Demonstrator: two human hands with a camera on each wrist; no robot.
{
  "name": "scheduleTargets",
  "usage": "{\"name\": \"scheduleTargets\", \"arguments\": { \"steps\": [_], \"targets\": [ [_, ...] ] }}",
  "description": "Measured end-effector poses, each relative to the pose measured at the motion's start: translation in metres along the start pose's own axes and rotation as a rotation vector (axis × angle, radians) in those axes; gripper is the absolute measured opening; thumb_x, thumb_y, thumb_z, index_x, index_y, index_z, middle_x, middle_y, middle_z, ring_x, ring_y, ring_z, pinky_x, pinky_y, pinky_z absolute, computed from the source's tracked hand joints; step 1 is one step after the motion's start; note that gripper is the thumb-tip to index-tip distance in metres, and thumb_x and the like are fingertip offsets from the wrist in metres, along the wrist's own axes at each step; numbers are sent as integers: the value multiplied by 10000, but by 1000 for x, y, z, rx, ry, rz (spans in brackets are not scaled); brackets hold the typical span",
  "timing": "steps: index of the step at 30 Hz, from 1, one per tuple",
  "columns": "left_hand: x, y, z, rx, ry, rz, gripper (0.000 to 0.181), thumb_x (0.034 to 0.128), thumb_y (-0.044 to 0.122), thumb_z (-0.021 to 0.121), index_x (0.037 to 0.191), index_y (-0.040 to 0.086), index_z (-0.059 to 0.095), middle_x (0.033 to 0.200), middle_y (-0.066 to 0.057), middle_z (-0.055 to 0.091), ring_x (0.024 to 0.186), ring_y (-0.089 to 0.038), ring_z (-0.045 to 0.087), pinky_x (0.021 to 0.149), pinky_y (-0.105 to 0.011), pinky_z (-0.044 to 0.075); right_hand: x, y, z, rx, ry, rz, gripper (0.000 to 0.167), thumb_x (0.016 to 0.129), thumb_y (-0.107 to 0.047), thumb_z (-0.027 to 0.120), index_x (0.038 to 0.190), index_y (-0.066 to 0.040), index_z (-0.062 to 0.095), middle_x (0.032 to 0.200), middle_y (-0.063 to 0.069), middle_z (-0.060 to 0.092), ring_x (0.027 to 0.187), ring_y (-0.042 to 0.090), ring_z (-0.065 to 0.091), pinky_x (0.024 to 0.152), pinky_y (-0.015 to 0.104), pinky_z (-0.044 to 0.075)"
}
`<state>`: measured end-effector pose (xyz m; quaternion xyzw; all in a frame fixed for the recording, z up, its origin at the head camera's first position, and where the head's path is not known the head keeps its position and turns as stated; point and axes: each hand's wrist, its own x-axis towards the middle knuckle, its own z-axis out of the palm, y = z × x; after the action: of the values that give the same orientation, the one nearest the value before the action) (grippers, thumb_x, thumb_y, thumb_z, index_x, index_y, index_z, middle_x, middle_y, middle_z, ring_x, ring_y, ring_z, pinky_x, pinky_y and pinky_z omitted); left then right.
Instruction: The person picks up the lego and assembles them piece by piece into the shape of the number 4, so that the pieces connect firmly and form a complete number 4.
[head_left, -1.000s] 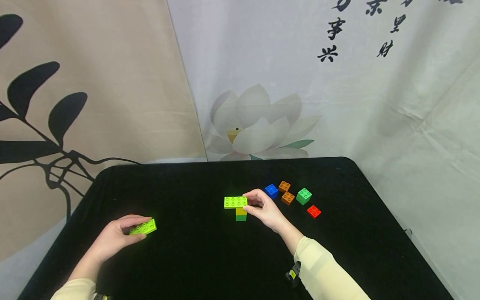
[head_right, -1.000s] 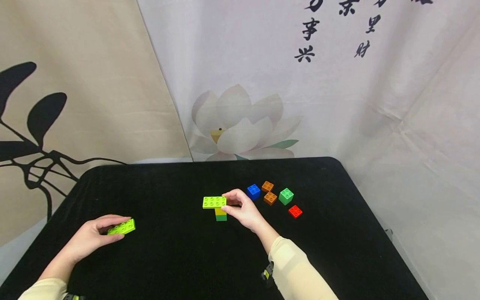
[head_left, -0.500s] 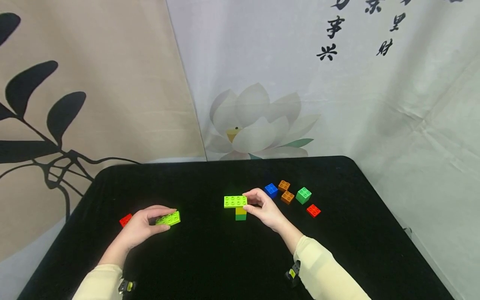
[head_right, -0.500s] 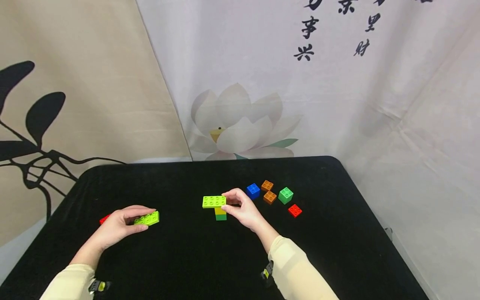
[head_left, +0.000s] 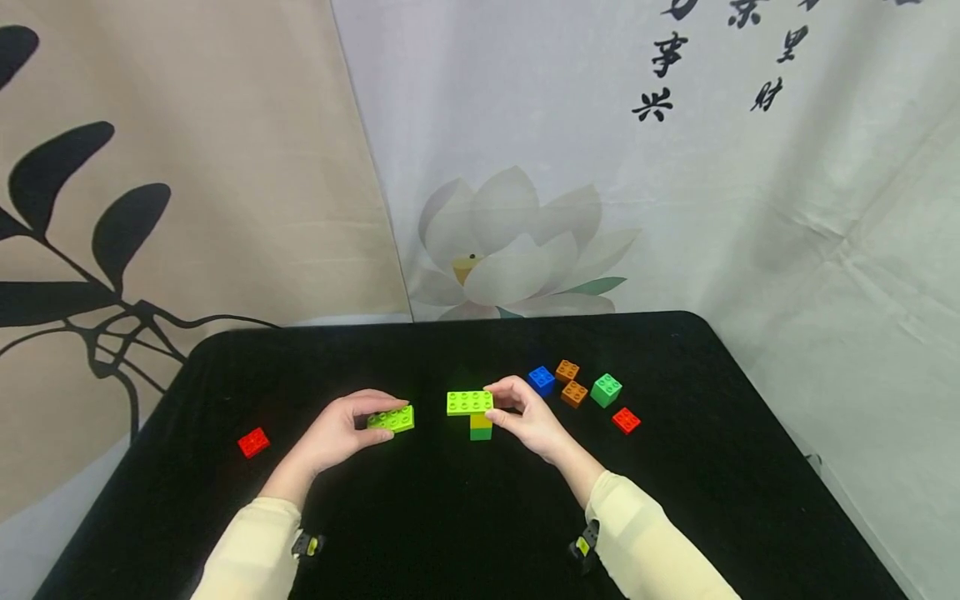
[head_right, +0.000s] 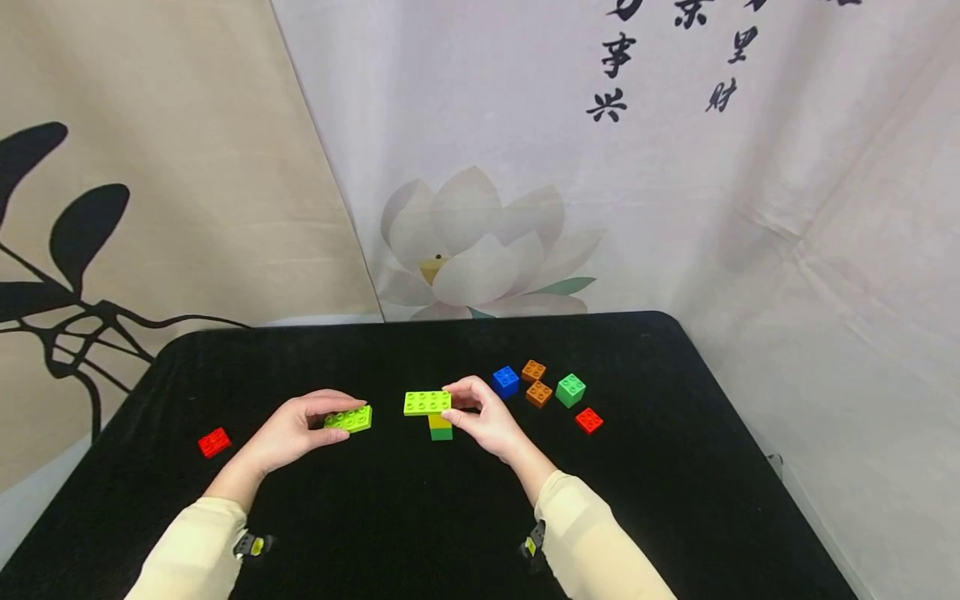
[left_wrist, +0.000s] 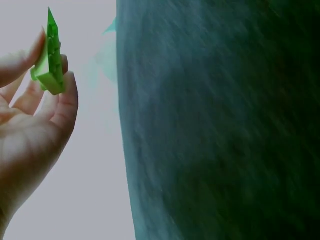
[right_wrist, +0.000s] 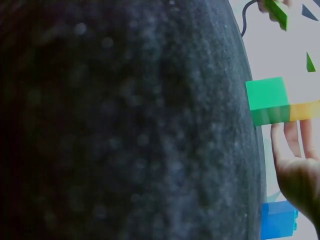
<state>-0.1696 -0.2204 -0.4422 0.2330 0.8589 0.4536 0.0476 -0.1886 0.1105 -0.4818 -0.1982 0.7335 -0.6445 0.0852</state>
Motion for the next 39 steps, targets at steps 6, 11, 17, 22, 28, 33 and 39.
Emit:
{"name": "scheduleTargets", "arguments": {
  "steps": [6,11,17,22,28,33,39],
  "targets": [
    [14,19,7,-3,20,41,397,860,114,754,1248,165,685,1226,-13,645,1146,-245,577,966,-541,460,2,3,0,0,-1,-5,317,970,-77,634,1265,-23,533,1239,150,619,1120,287,573,954,362,490],
    [26,34,13,8,32,47,387,864,94,764,1236,178,697,1216,4,646,1146,-232,577,956,-507,472,2,3,0,8,0,-19,314,967,-74,637,1258,-17,535,1227,149,621,1117,289,574,946,361,491],
    [39,48,22,48,18,57,375,870,98,766,1227,197,707,1200,21,645,1140,-215,582,952,-480,494,1,2,-1,9,-9,-39,317,961,-61,641,1256,-12,536,1224,159,618,1121,297,573,949,358,494],
    [48,54,29,68,6,79,371,866,77,767,1221,169,711,1177,17,653,1116,-209,595,937,-447,512,1,2,-2,8,-21,-32,309,969,-83,635,1254,-23,533,1228,141,618,1130,295,569,974,394,473],
    [55,57,36,101,-13,77,370,852,60,778,1207,147,721,1162,-4,660,1077,-210,599,901,-386,535,1,0,-2,9,-28,-25,307,971,-67,626,1256,-11,526,1234,152,615,1129,297,567,970,371,473],
    [56,58,39,114,-10,59,363,842,49,784,1189,135,728,1147,-11,664,1057,-213,602,908,-390,538,2,0,-1,9,-29,-22,307,969,-62,628,1254,-6,527,1229,163,617,1129,307,568,971,381,476],
    [57,58,41,131,-1,51,353,845,49,781,1184,133,730,1146,-13,662,1058,-215,605,915,-395,537,2,2,-3,7,-21,-8,295,962,-80,647,1233,-32,541,1216,126,632,1114,279,578,965,394,476]
  ]
}}
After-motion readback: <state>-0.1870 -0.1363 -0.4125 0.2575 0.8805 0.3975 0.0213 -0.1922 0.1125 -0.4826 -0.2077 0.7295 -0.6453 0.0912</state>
